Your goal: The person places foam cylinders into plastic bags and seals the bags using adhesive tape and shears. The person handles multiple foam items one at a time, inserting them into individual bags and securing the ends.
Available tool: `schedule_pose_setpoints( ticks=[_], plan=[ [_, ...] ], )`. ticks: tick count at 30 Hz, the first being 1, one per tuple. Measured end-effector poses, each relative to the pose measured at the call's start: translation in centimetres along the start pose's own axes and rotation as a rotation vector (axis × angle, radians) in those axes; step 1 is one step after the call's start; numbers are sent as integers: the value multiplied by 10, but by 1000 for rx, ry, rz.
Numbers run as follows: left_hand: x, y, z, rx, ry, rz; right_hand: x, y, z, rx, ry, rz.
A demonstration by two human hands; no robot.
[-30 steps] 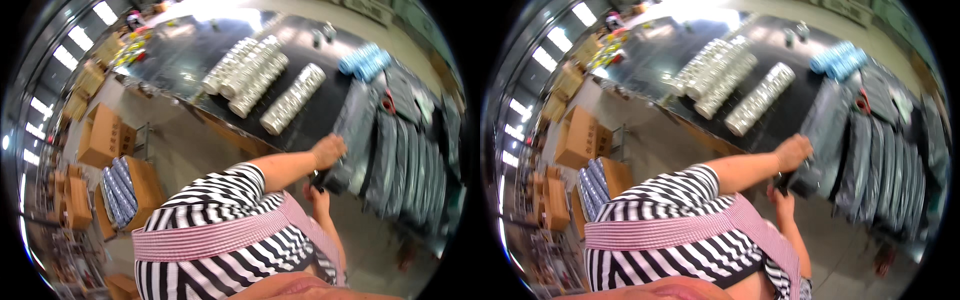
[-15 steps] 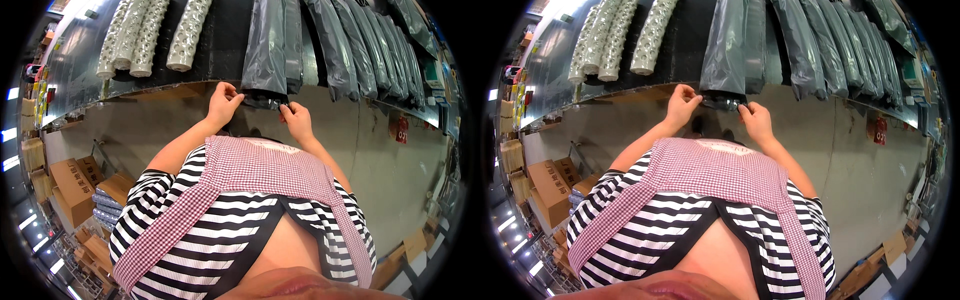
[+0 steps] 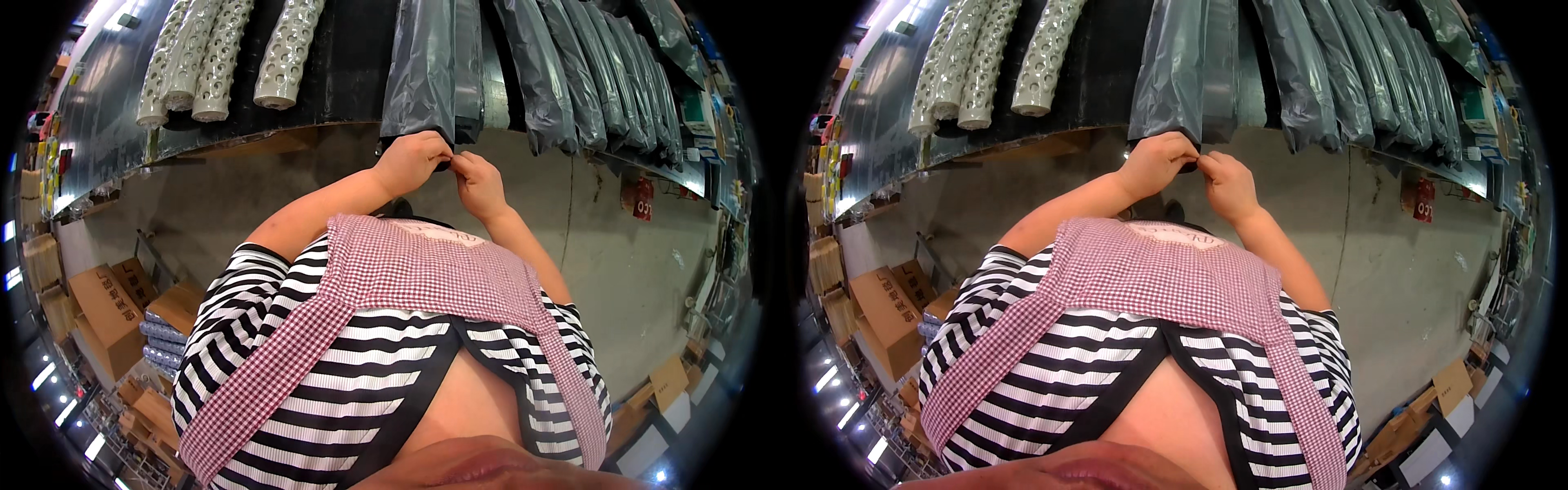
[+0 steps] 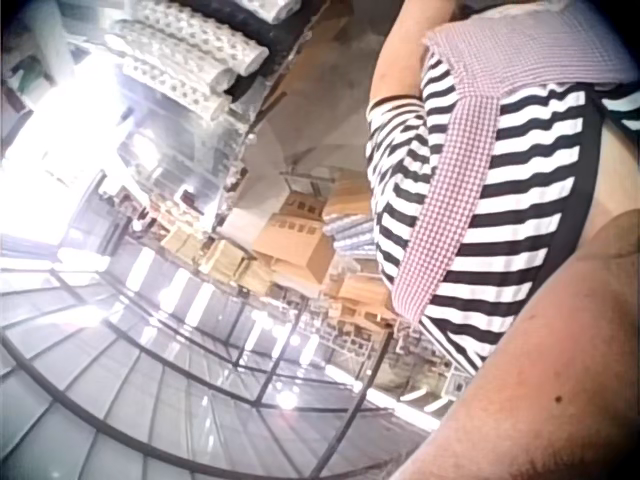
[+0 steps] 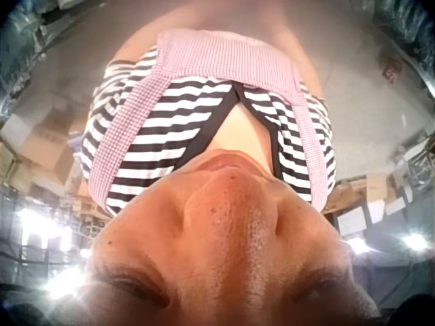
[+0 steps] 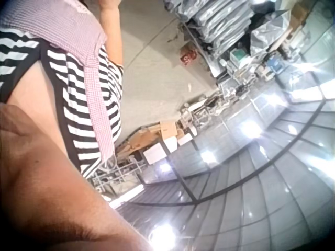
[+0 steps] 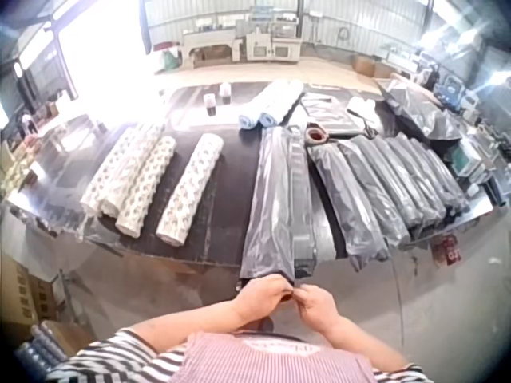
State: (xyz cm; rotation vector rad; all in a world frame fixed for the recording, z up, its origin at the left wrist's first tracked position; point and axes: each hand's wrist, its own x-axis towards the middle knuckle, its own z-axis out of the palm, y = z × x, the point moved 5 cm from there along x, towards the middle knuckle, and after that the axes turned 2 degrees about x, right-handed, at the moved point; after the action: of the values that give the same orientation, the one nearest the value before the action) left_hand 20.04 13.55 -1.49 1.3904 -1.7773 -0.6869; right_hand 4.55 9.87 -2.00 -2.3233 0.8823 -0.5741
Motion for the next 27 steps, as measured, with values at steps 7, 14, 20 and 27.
schedule_pose_setpoints(
  ticks=[7, 14, 20, 27],
  plan=[
    [-38, -2, -27, -438, -42, -155, -15, 27, 14, 338, -65, 207],
    [-238, -171, -113, 643, -545, -620, 13, 41, -27, 218, 113, 63],
    [-39, -64, -102, 586, 235, 415, 72, 14, -29, -277, 129, -575],
    [15, -59, -90, 643, -36, 832, 93, 6, -26, -402, -98, -868]
  ],
)
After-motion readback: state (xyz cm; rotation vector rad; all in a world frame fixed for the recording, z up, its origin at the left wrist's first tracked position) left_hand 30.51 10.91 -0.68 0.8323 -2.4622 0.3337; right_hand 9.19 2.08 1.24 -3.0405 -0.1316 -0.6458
